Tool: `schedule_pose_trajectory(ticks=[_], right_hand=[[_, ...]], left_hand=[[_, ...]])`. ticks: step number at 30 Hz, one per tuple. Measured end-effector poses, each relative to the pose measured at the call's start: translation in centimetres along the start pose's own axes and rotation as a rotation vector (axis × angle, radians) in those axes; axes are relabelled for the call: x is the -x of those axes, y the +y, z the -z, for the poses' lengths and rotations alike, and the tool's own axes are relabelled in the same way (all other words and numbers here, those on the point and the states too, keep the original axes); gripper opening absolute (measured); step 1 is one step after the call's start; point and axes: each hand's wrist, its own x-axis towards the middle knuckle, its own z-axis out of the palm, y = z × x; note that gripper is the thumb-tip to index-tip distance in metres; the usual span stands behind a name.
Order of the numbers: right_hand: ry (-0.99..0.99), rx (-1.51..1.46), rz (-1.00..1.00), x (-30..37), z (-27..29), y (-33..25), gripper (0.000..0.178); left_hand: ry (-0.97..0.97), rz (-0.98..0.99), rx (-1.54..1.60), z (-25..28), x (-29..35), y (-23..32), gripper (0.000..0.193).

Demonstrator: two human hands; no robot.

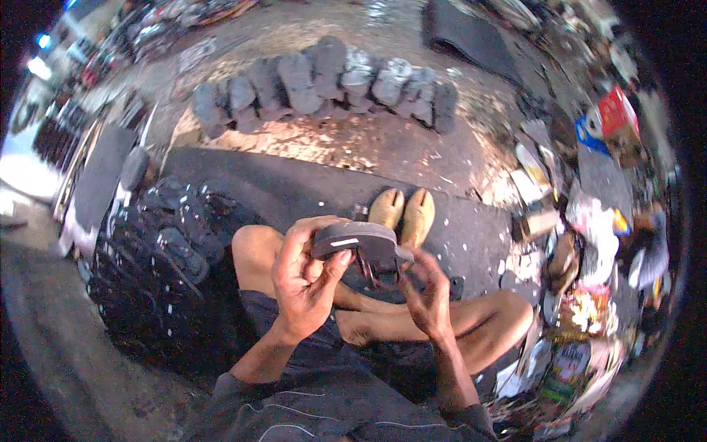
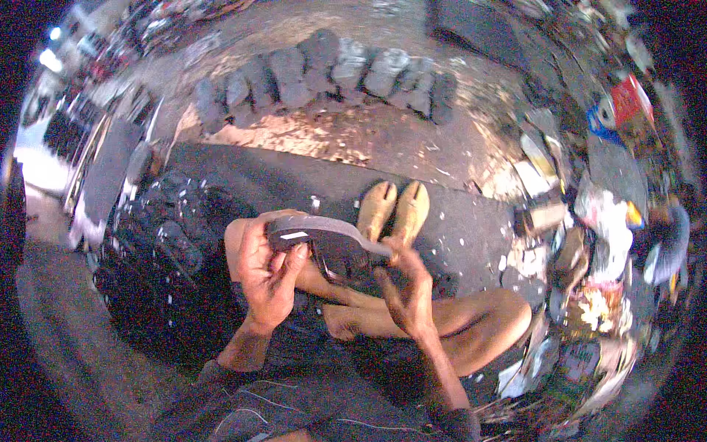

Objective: The person sits on the floor and repeatedly rubs the soles of flip-flops with a small black abrasive block, then wipes the soles with a cloth. They handle multiple sandals one at a time, turning them over and cleaning the bottom surfaces.

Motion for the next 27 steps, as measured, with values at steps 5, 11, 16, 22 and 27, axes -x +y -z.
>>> schedule_pose_trajectory(ticks=[5, 11, 16, 22, 27], right_hand=[[0.284, -0.427, 0.064, 0.6, -1.5, -9.0, 0.026], [0.356, -0.547, 0.087, 1.0, -3.3, -8.6, 0.023], [0.283, -0.676, 0.021, 1.4, -3.8, -8.3, 0.029], [0.281, -0.145, 0.225, -1.8, 1.9, -6.5, 0.036], [-0.107, 0.333, 0.507, -3.8, 3.2, -9.4, 0.074]], left_hand=[[-0.024, -0.336, -0.338, -2.6, 2.6, -0.2, 0.030], [-0.020, -0.411, -0.321, -3.5, 2.3, 0.3, 0.029], [0.029, -0.476, -0.420, -3.3, 2.0, -0.3, 0.030], [-0.218, -0.396, -0.542, -1.1, 0.8, 0.2, 0.043], [-0.436, -0.415, -0.549, -0.1, 0.1, 0.1, 0.053]])
